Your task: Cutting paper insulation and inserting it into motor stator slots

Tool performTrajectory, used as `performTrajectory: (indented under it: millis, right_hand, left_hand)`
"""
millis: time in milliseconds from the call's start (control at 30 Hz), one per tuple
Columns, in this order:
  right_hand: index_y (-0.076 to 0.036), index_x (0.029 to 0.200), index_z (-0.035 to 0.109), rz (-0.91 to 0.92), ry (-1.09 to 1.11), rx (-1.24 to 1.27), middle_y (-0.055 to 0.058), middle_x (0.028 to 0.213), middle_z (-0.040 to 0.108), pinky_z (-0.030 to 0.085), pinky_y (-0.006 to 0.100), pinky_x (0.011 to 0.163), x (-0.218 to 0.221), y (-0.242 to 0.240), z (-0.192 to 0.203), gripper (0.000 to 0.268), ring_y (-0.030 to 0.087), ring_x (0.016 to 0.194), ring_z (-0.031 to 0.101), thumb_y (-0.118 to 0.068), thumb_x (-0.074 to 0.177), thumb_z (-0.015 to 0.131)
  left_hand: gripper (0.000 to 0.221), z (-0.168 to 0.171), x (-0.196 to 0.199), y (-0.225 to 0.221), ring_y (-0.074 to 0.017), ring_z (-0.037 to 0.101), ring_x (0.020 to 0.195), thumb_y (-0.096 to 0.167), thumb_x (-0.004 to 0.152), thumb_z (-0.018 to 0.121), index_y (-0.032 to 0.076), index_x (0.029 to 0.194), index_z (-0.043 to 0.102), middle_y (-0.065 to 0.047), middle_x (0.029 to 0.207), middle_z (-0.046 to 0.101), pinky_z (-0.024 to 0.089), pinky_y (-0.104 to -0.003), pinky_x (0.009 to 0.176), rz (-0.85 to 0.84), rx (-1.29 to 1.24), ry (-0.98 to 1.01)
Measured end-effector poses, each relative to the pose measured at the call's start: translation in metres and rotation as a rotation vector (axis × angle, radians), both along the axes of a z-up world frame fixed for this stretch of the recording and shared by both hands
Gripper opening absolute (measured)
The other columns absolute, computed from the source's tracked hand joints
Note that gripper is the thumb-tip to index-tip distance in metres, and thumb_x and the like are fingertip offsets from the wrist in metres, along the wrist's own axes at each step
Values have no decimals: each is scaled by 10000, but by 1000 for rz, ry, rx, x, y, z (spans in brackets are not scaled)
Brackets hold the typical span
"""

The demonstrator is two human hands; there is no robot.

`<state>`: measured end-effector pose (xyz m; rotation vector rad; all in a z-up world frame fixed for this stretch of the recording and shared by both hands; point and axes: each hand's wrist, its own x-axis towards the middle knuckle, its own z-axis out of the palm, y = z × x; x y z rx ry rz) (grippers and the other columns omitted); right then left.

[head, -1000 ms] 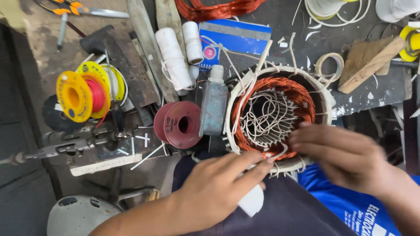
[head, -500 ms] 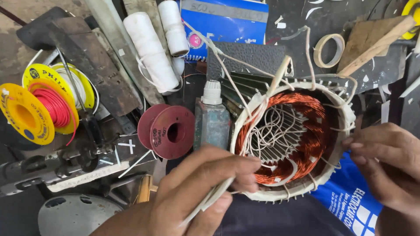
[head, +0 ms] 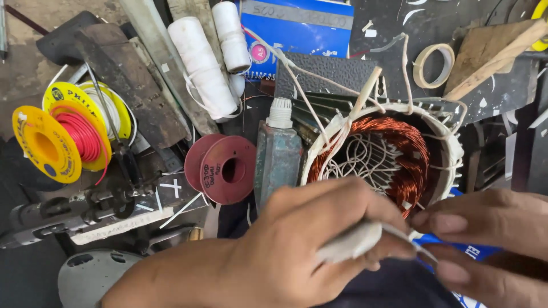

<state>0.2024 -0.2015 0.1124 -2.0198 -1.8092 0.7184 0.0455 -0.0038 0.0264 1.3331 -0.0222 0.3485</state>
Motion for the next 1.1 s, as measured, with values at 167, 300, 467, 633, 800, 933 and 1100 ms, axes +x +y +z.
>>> performTrajectory:
  millis: [167,300,467,633,800,933,1100]
  right_hand:
    - [-146,1300,501,-130,15,-9,50,1209,694,643,243,944,10,-3,-7,660,132,1046,777,-175,697,767]
    - [-15,1077,673,-278,121,88,100,964,802,687,210,799,8,23,-11,454,138,841,851,-153,658,782]
    - [88,1088,663,-520,333,191,152,849,793,684,204,705,-8,23,-26,461,146,728,802,17,648,782]
    - [103,1113,660,-619,363,183,172,825,783,703,238,679,-12,22,-21,459,178,708,794,18,672,755]
    - [82,1141,644,-580,254,120,169,883,779,679,240,759,-9,17,-15,491,163,768,778,57,666,767]
    - [10,1091,626,-271,-7,223,163,1033,730,607,299,849,10,7,-3,295,225,911,765,-45,806,677]
    - [-12,1174,649,266,-431,184,169,1193,681,508,461,869,2,16,18,389,339,1029,651,-207,944,402]
  left_hand:
    - [215,5,12,-8,-148,722,563,318,959,538,103,950,541,-46,744,654,492,-221,468,-117,-129,226]
    - [198,5,13,-11,-174,744,580,290,922,614,100,911,558,-73,808,725,544,-230,429,-74,-185,295]
    - [264,4,10,-12,-148,668,558,373,938,553,111,920,530,-65,703,679,488,-241,456,-16,-75,255]
    - [298,4,4,-7,-136,682,514,353,999,483,87,1053,606,-58,622,627,474,-230,463,56,-111,232]
    - [197,6,5,-12,-95,665,868,169,921,674,94,1100,637,-8,1014,723,517,-241,803,174,51,182]
    - [152,10,7,-12,-77,659,885,188,933,664,104,1058,657,39,1006,703,521,-225,797,158,-27,207]
    - [251,15,15,-9,-156,690,1121,233,954,600,105,1169,617,-20,1171,691,555,-289,974,-6,-41,169]
